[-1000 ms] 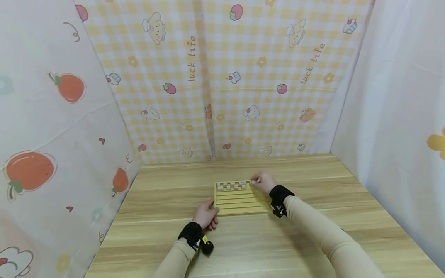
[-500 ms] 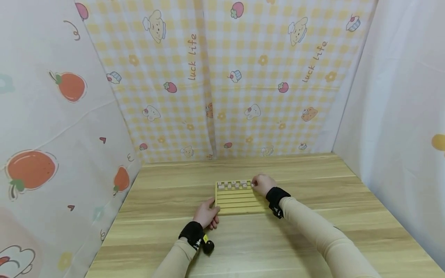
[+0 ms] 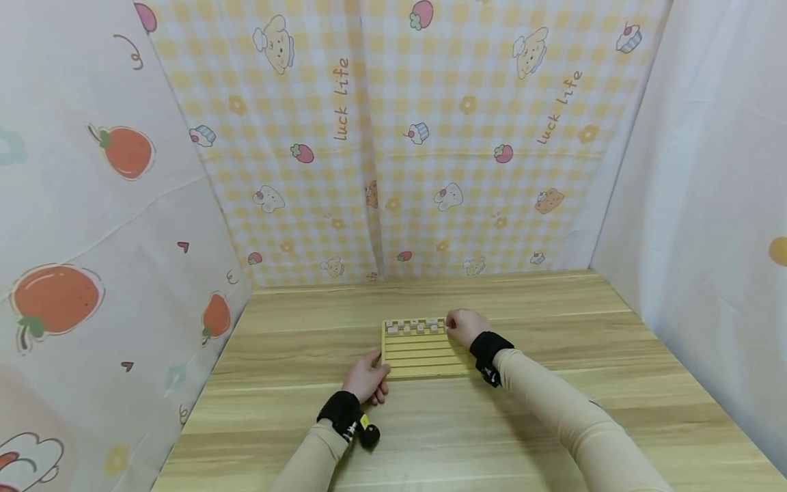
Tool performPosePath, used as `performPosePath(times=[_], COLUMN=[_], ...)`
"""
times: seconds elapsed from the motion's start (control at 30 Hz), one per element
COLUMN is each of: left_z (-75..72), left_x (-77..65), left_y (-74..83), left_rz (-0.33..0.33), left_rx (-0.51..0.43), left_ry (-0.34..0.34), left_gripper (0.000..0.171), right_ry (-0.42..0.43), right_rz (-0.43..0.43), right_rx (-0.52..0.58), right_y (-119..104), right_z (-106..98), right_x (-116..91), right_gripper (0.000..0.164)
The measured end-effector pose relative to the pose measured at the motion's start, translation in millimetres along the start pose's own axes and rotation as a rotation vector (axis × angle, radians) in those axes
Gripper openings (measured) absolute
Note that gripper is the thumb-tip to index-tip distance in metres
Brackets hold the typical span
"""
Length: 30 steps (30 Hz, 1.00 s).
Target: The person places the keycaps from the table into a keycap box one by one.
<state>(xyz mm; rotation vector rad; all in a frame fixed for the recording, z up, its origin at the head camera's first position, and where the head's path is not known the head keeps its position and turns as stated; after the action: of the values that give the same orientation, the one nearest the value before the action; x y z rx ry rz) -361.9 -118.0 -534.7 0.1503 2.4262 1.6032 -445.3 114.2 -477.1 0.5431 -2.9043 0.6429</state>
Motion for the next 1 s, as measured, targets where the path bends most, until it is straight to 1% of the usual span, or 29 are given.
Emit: performPosePath(times=[0.4, 0.53, 0.7, 0.83, 0.93, 1.0], left_z=[3.2, 3.9, 5.5, 5.6, 3.3, 0.5], left_x=[0.0, -1.0, -0.4, -0.1, -0.5, -1.2], left_y=[2.7, 4.3, 4.4, 3.2, 1.2, -0.5], left_rz=[0.009, 0.010, 0.011, 0.011, 0.006, 0.001], left_rx=[0.007, 0.017, 0.005, 0.002, 0.002, 0.002], left_ry=[-0.006, -0.008, -0.015, -0.023, -0.023, -0.016], left_gripper=[0.060, 0.060, 0.059, 0.061, 0.062, 0.062], right_ry=[0.021, 0.026, 0.034, 0.024, -0.005, -0.032], right_rz=[0.007, 0.000, -0.019, -0.018, 0.025, 0.052], right_rx=[-0.018, -0.021, -0.012, 0.004, 0.032, 0.057], right_y=[0, 0, 1, 6, 15, 22], right_z=[-4, -3, -6, -17, -29, -36], right_x=[-3, -4, -8, -13, -17, -20], right_gripper=[0.021, 0.022, 0.021, 0.013, 0.003, 0.010])
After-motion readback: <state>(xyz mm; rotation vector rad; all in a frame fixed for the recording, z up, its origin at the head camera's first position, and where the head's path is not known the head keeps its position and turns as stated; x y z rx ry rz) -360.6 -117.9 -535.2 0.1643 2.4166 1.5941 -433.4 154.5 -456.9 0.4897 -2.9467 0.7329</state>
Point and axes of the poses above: each hand's wrist, its own x-axis towards the middle knuckle, its own z-axis out of the palm, y = z × x, the point moved 8 cm from there along x, towards the middle knuckle, and after that the axes turned 4 degrees about x, right-handed, at the moved point
